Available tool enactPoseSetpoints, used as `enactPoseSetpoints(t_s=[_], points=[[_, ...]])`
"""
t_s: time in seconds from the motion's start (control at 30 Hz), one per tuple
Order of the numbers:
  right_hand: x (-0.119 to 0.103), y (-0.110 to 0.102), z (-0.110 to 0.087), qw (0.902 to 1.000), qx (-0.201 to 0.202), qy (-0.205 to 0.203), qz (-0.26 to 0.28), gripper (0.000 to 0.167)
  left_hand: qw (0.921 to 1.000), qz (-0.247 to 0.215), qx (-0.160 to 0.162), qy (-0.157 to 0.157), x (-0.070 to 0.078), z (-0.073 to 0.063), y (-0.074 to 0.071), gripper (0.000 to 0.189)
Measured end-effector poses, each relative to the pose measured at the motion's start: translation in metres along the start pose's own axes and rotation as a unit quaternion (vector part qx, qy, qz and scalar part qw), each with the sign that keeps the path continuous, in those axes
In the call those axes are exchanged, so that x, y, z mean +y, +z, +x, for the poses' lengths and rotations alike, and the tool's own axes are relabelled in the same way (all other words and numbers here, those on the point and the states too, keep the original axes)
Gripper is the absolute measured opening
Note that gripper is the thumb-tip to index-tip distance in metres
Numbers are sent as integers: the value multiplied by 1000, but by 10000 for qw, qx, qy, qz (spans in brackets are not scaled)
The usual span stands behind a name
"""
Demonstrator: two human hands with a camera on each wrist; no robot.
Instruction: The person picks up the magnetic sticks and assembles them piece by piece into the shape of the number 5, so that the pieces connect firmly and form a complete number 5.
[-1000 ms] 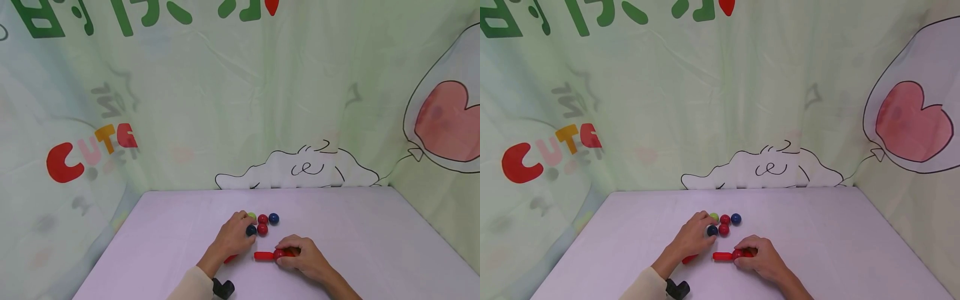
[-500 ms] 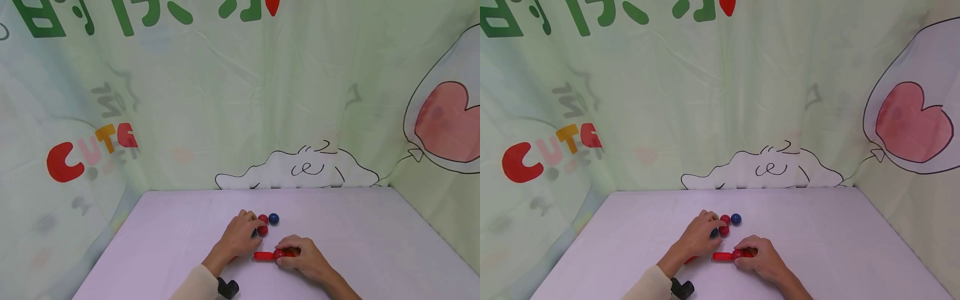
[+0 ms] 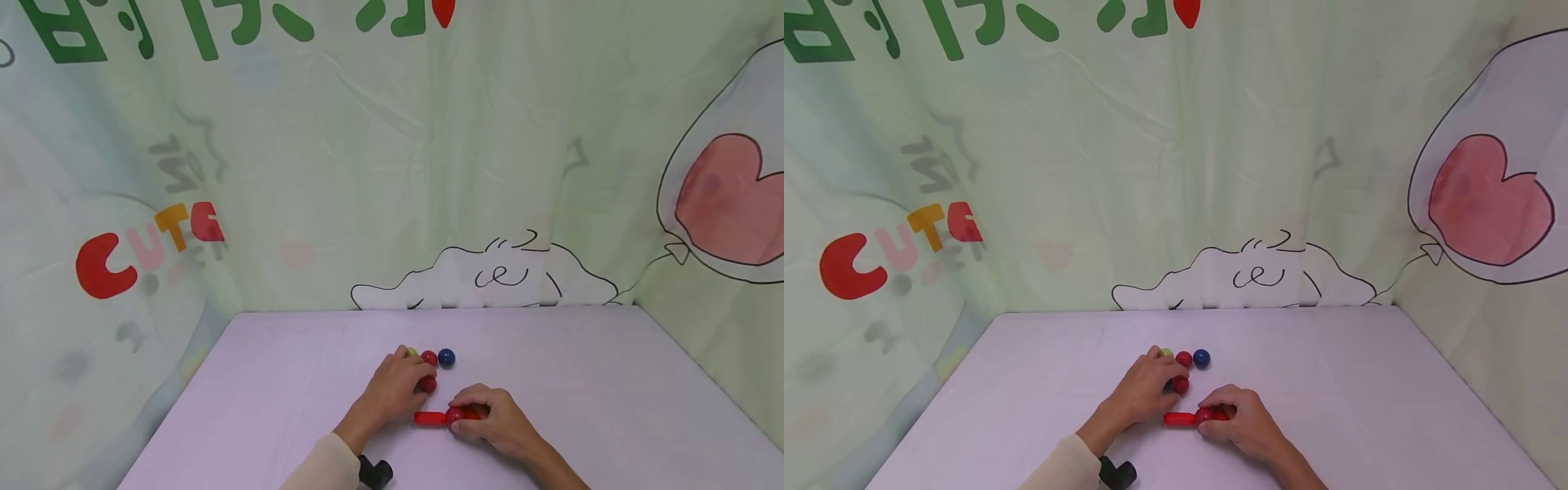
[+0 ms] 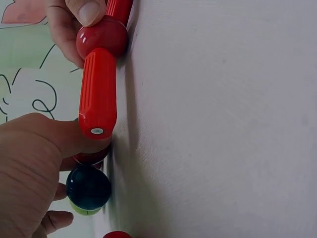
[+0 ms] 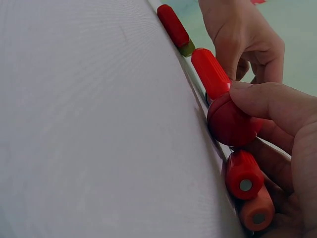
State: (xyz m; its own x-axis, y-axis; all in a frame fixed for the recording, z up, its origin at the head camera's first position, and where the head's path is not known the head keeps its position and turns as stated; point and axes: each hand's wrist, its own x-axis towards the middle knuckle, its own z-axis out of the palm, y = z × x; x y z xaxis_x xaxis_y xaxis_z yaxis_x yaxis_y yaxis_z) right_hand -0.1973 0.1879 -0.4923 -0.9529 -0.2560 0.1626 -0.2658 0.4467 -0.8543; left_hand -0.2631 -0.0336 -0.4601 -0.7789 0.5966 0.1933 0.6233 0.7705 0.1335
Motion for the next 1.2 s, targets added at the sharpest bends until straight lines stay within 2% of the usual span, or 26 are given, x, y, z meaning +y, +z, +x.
enactPoseSetpoints(t_s=[0.4,0.63,0.83,1.2], points=[[-1,5,0,9998,-30,203,60,23,9994,-236,184,181,3,-6,-7,35],[2,3,-1,9998,-96,154,-4,24,9980,-604,179,7,6,-16,-23,33],[3,0,1,9999,-74,89,-72,23,9950,-971,194,-98,0,-27,-33,29],[-1,-1,1,9999,-22,57,-124,23,9962,-845,-5,-202,-6,-42,-35,27]])
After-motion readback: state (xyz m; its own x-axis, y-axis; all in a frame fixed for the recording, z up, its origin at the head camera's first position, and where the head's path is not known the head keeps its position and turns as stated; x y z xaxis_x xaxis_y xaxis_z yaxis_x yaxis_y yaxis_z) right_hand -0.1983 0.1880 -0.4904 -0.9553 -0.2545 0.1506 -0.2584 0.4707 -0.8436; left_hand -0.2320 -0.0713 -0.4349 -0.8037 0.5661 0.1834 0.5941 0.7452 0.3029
